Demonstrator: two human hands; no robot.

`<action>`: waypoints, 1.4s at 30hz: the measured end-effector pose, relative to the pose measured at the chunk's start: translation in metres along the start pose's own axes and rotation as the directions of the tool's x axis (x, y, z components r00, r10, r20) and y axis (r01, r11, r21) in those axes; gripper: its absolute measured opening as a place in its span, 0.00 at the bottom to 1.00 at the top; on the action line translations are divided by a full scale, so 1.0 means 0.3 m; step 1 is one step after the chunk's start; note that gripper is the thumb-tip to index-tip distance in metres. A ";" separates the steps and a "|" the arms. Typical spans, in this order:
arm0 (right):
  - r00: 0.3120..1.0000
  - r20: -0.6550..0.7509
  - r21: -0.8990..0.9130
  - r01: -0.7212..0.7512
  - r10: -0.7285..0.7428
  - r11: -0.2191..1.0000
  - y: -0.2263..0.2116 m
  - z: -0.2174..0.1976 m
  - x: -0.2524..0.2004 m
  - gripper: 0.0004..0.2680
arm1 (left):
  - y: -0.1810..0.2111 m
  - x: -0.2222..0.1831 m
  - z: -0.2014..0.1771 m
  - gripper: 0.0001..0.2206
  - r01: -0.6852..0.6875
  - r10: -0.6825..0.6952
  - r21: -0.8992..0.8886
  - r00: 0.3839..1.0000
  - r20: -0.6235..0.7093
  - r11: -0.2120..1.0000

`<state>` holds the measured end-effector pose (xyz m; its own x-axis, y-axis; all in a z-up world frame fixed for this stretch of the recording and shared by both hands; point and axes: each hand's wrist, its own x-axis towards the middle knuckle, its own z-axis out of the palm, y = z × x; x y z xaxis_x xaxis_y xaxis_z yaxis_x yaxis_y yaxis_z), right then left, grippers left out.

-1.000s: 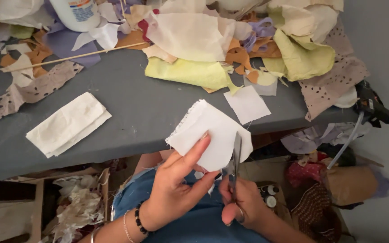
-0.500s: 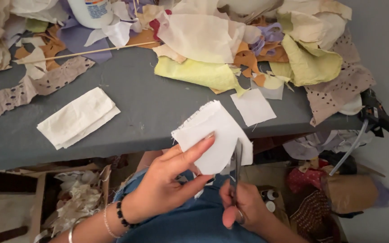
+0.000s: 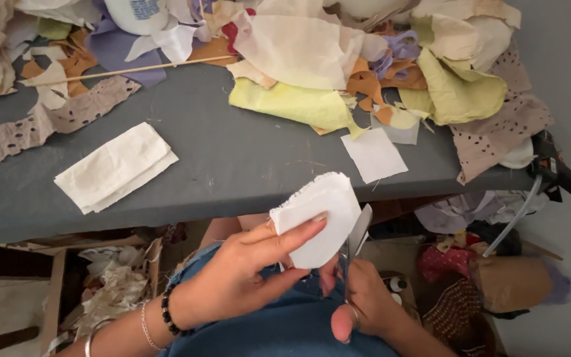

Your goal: Cutting small shapes out of white fabric using scissors on a table filled with various fabric scraps and sewing supplies.

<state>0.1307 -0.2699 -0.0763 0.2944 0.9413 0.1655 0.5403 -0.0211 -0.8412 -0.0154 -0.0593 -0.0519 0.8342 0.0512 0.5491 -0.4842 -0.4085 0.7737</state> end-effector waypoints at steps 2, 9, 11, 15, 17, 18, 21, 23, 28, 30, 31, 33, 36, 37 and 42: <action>1.000 0.017 -0.032 0.021 -0.020 0.999 0.012 0.001 -0.003 0.32 | -0.001 -0.005 0.017 0.29 0.012 -0.012 -0.008 1.000 -0.006 1.000; 1.000 -0.021 -0.016 0.011 -0.011 1.000 0.018 0.013 -0.002 0.33 | -0.006 -0.008 0.017 0.29 0.016 -0.016 0.002 1.000 -0.013 1.000; 1.000 -0.026 0.046 0.016 -0.014 0.999 0.020 0.016 0.001 0.32 | -0.009 -0.013 0.015 0.30 0.030 -0.030 0.047 1.000 -0.001 0.998; 0.999 -0.036 0.050 0.014 -0.013 0.999 0.010 0.011 -0.006 0.31 | 0.000 -0.008 0.001 0.29 0.038 -0.039 0.031 0.999 0.028 0.999; 0.999 -0.022 0.005 -0.043 0.043 0.999 0.020 0.011 -0.019 0.31 | 0.004 -0.007 -0.002 0.29 0.063 -0.063 -0.010 0.998 0.010 0.998; 0.999 -0.023 0.005 -0.044 0.044 0.999 0.025 0.014 -0.024 0.31 | 0.006 -0.003 -0.007 0.29 0.063 -0.063 -0.011 0.998 0.011 0.998; 0.998 -0.063 0.026 -0.018 0.019 1.000 0.044 0.025 -0.036 0.29 | 0.012 0.001 -0.024 0.30 0.066 -0.065 -0.052 0.997 0.030 0.996; 0.997 -0.049 0.021 -0.050 0.051 0.999 0.058 0.026 -0.043 0.29 | 0.013 0.003 -0.037 0.31 0.073 -0.066 -0.094 0.995 0.073 0.993; 0.994 -0.073 0.091 -0.071 0.078 0.993 0.053 0.035 -0.048 0.27 | -0.004 0.003 -0.055 0.31 -0.014 0.009 0.106 0.999 0.049 0.994; 0.996 -0.074 0.110 -0.042 0.050 0.993 0.057 0.034 -0.047 0.27 | 0.001 0.006 -0.067 0.31 -0.022 0.018 0.124 0.999 0.030 0.992; 0.997 -0.074 0.065 -0.033 0.038 0.997 0.064 0.032 -0.050 0.27 | 0.002 0.007 -0.075 0.32 -0.018 0.014 0.085 0.998 0.055 0.996; 0.997 -0.071 0.019 -0.023 0.024 1.000 0.072 0.028 -0.054 0.27 | 0.006 0.009 -0.090 0.32 -0.014 0.011 0.047 0.997 0.076 0.999; 0.997 -0.061 -0.007 -0.041 0.041 0.999 0.080 0.025 -0.057 0.26 | 0.012 0.012 -0.111 0.34 0.005 -0.005 -0.006 0.992 0.125 1.000; 0.996 -0.082 -0.018 -0.025 0.023 1.000 0.087 0.028 -0.061 0.26 | 0.014 0.016 -0.118 0.35 0.023 -0.020 -0.016 0.988 0.150 1.000; 0.995 -0.101 -0.075 -0.004 -0.004 0.997 0.116 0.025 -0.076 0.25 | 0.034 0.038 -0.163 0.35 0.066 -0.039 -0.116 0.973 0.227 0.991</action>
<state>0.1369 -0.2895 -0.1132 0.3704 0.9026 0.2195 0.5968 -0.0502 -0.8008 -0.0237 -0.0182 -0.0222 0.8904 -0.1410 0.4327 -0.4550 -0.2958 0.8399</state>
